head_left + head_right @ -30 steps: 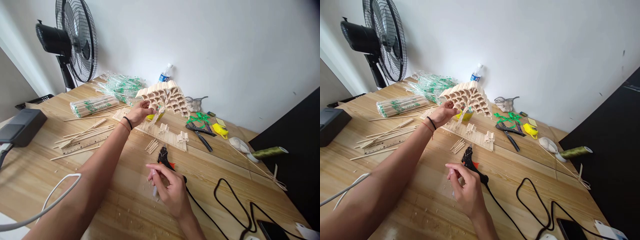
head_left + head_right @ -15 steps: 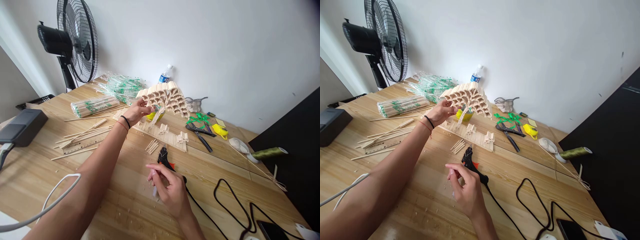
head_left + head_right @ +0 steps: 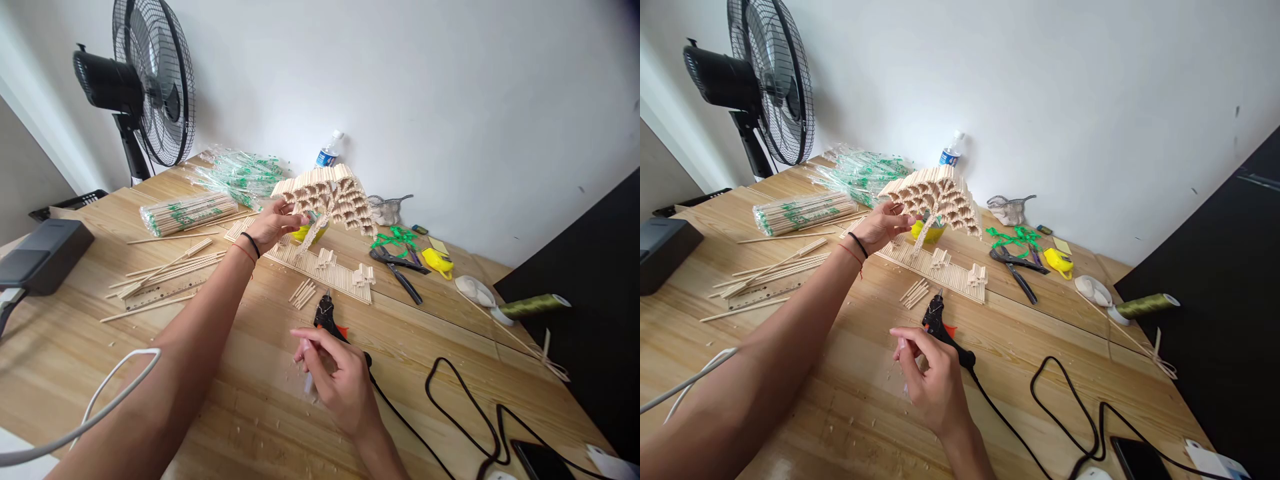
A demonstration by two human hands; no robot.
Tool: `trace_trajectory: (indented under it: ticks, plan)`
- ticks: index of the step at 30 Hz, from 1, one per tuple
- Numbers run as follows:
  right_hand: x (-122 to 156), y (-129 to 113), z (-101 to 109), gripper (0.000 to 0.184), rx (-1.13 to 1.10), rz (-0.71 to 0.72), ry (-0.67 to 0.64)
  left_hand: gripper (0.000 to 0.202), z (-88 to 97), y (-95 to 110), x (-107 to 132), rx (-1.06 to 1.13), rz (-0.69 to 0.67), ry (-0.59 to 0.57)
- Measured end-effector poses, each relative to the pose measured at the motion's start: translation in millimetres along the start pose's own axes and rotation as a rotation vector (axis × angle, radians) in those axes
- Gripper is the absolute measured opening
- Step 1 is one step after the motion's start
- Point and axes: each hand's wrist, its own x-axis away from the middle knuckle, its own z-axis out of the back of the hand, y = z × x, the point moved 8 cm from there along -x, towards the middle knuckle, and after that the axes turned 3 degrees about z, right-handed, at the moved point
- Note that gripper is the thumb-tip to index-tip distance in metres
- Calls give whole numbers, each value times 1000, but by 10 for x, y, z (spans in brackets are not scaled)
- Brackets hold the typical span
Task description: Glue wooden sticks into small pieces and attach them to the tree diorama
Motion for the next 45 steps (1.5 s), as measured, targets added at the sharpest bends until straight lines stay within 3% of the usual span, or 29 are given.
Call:
trace_trajectory:
  ticks: [17,34,45]
  plan:
    - [5,18,2,25,-10,-14,-7,55,-5,-7,5,11,29,33]
    - [-1,16,0,24,-3,-13,4,46,28,-24,-8,4,13,21]
    - [0,0,13,23,-8,-12,9,51,53,-26,-18,20,6,13]
